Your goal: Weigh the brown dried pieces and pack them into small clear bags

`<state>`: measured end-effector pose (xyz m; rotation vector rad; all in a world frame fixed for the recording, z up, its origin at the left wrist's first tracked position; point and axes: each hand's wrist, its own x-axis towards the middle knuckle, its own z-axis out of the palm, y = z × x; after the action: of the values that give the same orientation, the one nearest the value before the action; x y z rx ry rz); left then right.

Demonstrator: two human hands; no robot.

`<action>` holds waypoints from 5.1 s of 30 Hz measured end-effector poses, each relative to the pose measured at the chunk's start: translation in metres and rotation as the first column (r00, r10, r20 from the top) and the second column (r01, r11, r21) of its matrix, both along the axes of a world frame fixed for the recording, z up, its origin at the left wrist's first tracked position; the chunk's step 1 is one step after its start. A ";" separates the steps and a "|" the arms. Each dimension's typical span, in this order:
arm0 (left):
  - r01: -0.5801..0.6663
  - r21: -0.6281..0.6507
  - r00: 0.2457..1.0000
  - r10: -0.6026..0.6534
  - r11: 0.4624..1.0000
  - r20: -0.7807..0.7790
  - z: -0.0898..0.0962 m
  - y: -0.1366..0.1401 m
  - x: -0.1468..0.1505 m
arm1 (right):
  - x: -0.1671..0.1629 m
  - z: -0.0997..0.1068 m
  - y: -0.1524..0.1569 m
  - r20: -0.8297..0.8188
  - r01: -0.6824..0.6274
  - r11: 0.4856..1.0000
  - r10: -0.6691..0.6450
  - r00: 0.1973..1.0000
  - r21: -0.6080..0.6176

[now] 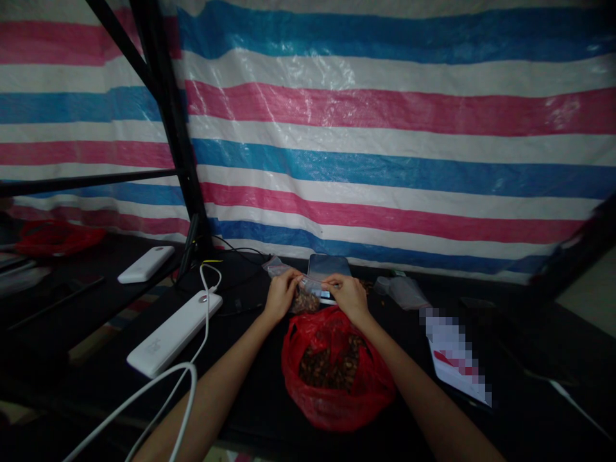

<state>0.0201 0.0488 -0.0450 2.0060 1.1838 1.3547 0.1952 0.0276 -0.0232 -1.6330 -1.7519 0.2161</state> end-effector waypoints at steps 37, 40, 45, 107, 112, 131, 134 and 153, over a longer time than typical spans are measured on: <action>-0.025 0.030 0.988 0.029 0.999 -0.151 0.006 -0.006 0.002 | -0.007 -0.012 0.003 -0.077 -0.150 0.988 0.153 0.985 0.049; -0.028 0.015 0.985 0.030 0.999 -0.171 0.007 -0.007 0.002 | -0.010 -0.009 0.000 -0.032 -0.134 0.990 0.135 0.990 0.037; 0.018 0.025 0.992 -0.014 1.000 -0.127 0.007 -0.006 0.003 | -0.005 -0.010 0.002 -0.044 -0.163 0.985 0.165 0.985 0.050; -0.744 0.075 0.626 0.731 0.664 -0.270 0.015 0.014 -0.053 | 0.159 0.021 -0.020 0.598 0.605 0.759 -0.376 0.708 -0.240; -0.704 0.179 0.643 0.724 0.687 -0.252 0.016 0.007 -0.041 | 0.151 0.018 -0.020 0.664 0.641 0.723 -0.349 0.661 -0.257; -0.462 0.188 0.776 0.498 0.866 -0.386 0.003 0.013 -0.037 | 0.155 0.012 -0.017 0.604 0.707 0.645 -0.450 0.658 -0.289; -0.456 0.185 0.780 0.492 0.870 -0.386 0.002 0.014 -0.037 | 0.156 0.014 -0.019 0.586 0.713 0.643 -0.475 0.656 -0.278; -0.124 0.064 0.992 0.124 0.990 0.002 0.022 -0.001 -0.015 | 0.119 0.031 -0.001 -0.394 0.392 0.915 -0.326 0.859 0.097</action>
<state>0.0046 0.0480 -0.0230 2.0071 1.3003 1.4679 0.3141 0.0269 0.0080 -1.6329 -1.1240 0.1729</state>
